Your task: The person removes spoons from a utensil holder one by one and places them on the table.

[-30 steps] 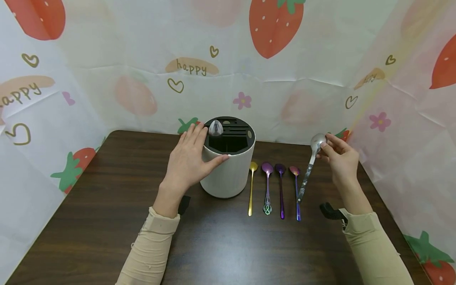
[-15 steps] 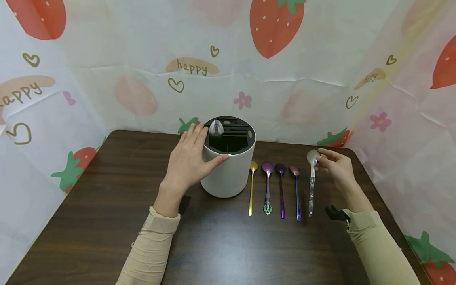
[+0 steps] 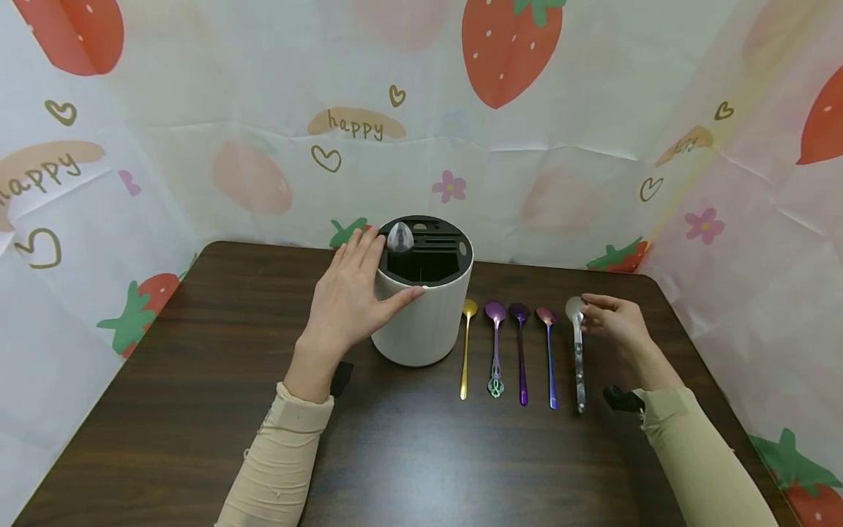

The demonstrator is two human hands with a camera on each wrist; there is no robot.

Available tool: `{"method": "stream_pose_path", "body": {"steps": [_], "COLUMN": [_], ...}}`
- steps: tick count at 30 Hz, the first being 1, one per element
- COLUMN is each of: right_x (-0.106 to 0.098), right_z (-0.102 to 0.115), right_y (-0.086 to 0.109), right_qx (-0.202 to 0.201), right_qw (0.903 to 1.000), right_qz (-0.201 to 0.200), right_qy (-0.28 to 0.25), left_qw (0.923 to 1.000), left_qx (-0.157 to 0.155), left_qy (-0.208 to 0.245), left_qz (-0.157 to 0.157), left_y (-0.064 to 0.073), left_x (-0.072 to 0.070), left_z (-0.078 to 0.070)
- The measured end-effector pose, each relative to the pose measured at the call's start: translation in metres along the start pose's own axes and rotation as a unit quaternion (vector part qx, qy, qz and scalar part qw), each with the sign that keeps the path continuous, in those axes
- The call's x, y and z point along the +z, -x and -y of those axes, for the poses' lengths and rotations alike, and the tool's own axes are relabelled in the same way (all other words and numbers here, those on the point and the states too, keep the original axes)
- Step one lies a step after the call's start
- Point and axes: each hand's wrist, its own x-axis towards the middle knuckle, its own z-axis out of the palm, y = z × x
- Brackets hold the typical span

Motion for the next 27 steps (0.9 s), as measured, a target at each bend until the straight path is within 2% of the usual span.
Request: {"method": "stream_pose_path", "body": {"steps": [16,27], "right_x": [-0.002,0.000], "right_z": [-0.015,-0.022], "right_y": [-0.010,-0.012], "right_qx": [0.036,0.033], "right_qw": [0.9990,0.9983], "right_qz": [0.027,0.029], "right_qy": [0.004,0.037], "left_qw": [1.0000,1.0000], "left_qx": [-0.004,0.001], "left_qy": [0.004,0.002], "left_qz": [0.002,-0.007], "left_y": [0.000,0.000], "left_x": [-0.001,0.000], "left_z": [-0.001,0.000]}}
